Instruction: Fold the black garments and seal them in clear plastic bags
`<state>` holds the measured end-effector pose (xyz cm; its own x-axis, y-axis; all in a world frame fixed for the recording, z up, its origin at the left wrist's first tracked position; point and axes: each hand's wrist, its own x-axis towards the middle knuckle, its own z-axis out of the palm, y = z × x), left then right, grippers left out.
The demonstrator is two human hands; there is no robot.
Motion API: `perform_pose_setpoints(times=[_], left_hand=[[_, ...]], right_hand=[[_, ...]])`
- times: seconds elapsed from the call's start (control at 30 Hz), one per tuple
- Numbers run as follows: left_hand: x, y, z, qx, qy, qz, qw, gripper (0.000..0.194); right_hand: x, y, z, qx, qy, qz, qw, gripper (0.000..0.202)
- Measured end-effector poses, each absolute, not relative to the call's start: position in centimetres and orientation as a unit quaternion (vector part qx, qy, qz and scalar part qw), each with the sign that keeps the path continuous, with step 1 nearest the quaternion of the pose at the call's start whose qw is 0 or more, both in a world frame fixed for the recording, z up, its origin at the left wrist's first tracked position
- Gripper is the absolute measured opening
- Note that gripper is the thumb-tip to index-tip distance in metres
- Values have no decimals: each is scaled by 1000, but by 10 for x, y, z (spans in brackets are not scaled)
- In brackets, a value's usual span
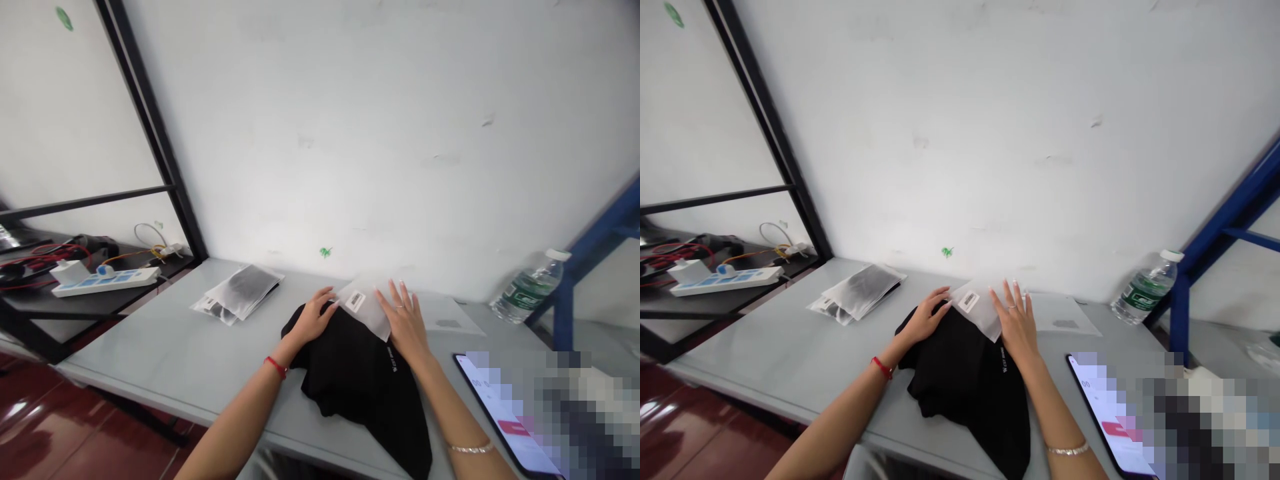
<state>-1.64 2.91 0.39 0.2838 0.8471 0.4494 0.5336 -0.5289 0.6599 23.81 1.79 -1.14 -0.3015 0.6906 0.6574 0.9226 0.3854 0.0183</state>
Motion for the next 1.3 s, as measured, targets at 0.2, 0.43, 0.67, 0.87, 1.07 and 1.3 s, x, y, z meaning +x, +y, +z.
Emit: perform_pose_setpoints(times=[0.2,0.43,0.67,0.87,1.07,1.3], left_hand=[[-8,9,20,854,403,327,36,53],[2,-2,16,894,369,222,122,84],[11,-1,13,877,367,261,166,74],[9,7,14,779,429,416,188,41],[-2,16,18,610,503,567,234,37],[3,14,11,630,478,556,256,39]], right_hand=[[278,28,-17,-652,-668,-210,291,70],[313,53,-62,-718,-681,-9,142,62],[287,52,-43,-632,-734,-43,247,55],[242,24,-12,-432,-835,72,333,53],[206,2,-11,-393,-804,297,332,85],[185,-4,-9,-380,-696,446,415,65]])
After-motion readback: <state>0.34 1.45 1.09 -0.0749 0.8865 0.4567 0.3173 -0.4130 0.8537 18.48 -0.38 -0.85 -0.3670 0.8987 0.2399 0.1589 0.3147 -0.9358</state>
